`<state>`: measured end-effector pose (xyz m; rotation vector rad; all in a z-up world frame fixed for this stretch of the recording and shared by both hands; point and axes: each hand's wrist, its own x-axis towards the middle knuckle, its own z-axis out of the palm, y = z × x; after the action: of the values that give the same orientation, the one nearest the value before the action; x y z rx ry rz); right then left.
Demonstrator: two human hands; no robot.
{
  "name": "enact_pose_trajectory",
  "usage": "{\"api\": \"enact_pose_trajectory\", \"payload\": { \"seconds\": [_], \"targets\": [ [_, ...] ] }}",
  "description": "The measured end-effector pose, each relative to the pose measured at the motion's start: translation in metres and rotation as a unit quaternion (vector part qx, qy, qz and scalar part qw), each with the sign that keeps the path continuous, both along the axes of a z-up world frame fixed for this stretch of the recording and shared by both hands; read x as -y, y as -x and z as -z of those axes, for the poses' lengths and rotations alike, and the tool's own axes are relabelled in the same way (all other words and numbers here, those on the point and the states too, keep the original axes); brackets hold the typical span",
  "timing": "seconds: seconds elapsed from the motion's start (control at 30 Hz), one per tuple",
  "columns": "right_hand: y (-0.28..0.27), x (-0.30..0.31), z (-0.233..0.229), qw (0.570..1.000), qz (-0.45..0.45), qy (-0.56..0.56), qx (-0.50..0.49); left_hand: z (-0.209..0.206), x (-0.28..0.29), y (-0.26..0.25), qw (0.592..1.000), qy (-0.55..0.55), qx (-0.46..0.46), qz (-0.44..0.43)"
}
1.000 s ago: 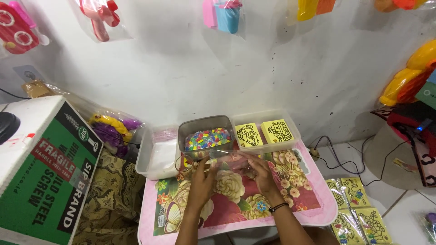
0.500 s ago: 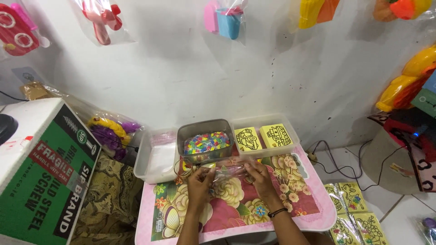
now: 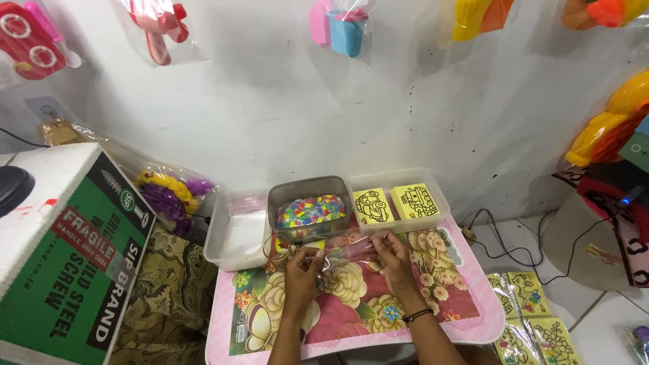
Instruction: Packaging small illustrated cards and colorful beads into plastic bags to create toy kits.
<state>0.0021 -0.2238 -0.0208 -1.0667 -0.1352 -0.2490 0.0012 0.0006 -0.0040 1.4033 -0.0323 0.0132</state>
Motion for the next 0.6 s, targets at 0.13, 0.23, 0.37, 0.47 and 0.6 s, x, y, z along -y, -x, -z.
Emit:
{"api": "enact_pose_trajectory", "payload": {
  "seconds": [0.13,0.23,0.37,0.47,0.6],
  "targets": [
    [0.004,-0.003,-0.001,0.999,0.017,0.031,0.003,-0.002,0.0,0.002,1.0,0.0,-0.002,0.001],
    [0.002,-0.003,0.003,0.997,0.051,0.049,-0.02,-0.002,0.0,0.002,1.0,0.028,-0.013,0.003],
    [0.003,-0.006,-0.003,0.991,0.078,0.092,-0.058,-0.008,0.002,0.005,0.998,-0.045,0.01,-0.033],
    [0.002,-0.004,0.003,0.992,0.07,0.094,-0.046,-0.006,0.002,0.006,0.999,-0.028,-0.001,-0.033],
    [0.018,-0.009,-0.025,0.994,-0.022,0.106,-0.013,-0.001,0.001,0.004,0.999,0.035,-0.035,0.015]
  ]
}}
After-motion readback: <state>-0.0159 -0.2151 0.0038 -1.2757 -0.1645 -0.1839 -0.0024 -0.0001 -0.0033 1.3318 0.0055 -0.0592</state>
